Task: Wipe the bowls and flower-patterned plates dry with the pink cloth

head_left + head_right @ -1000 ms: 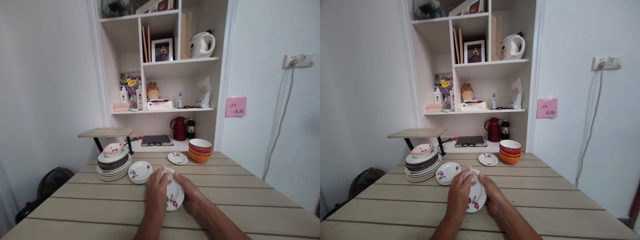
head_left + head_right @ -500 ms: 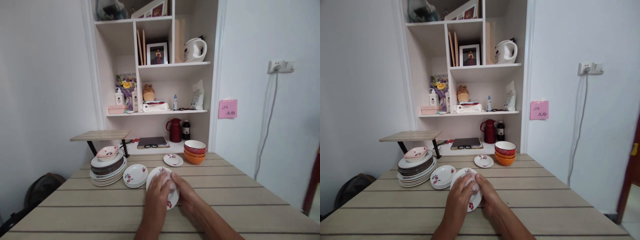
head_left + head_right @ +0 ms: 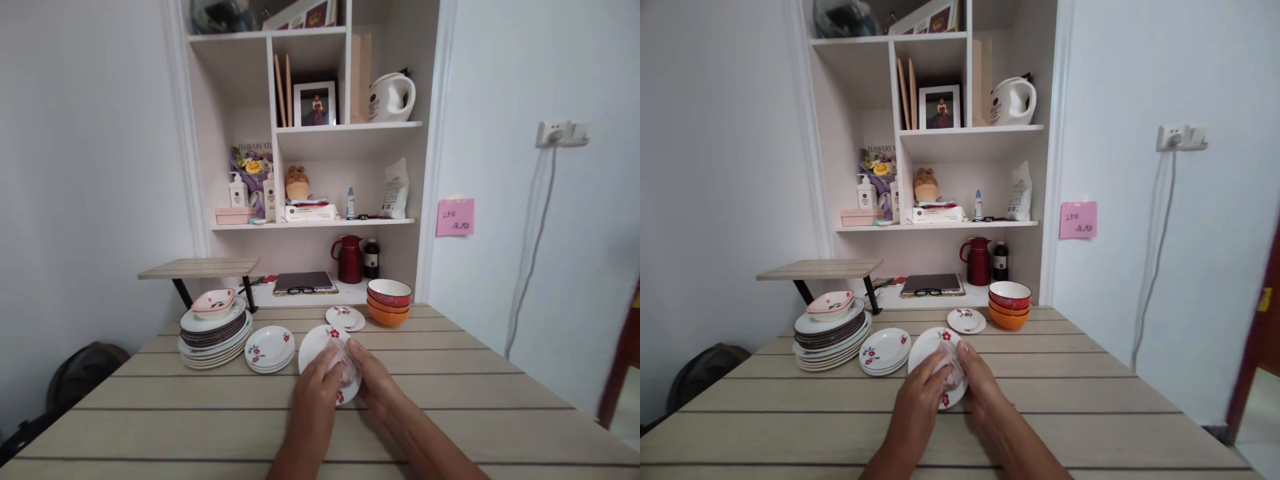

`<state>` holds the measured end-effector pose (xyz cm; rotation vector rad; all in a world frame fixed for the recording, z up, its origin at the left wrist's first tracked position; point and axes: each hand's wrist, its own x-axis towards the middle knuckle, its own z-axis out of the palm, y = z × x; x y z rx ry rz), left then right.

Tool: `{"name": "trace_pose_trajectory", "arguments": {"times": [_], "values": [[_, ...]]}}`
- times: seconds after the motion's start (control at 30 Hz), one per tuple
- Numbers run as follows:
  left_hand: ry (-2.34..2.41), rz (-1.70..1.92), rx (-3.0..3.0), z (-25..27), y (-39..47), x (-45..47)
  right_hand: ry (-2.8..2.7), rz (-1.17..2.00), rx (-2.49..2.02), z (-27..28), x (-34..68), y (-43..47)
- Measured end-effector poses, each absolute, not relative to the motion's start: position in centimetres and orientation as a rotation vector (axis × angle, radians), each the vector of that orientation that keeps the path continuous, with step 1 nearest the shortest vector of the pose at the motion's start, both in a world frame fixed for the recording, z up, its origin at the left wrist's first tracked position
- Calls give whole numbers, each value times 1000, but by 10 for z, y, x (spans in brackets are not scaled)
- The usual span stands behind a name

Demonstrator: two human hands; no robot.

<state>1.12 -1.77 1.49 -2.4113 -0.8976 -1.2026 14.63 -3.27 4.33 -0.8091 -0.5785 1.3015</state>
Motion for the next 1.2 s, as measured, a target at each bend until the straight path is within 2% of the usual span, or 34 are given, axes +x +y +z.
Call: {"name": "trace_pose_trajectory", "arguments": {"times": [0.2, 0.5, 0.63, 0.8, 1.03, 1.2], "values": [[-1078, -1266, -2148, 12, -3, 0, -543, 1343, -868, 38, 136, -32], [-810, -1165, -2447, 14, -25, 17, -558, 1257, -805, 36, 152, -24], [-930, -1167, -2403, 18, -13, 4, -685, 1337, -864, 41, 135, -33], [-1157, -1237, -2282, 16, -7, -1, -551, 1345, -972, 45, 135, -35], [-900, -1152, -2443, 8, -20, 12, -502, 1257, -851, 43, 155, -26], [-891, -1114, -2348, 21, -20, 8, -669, 1360, -829, 45, 140, -34]]}}
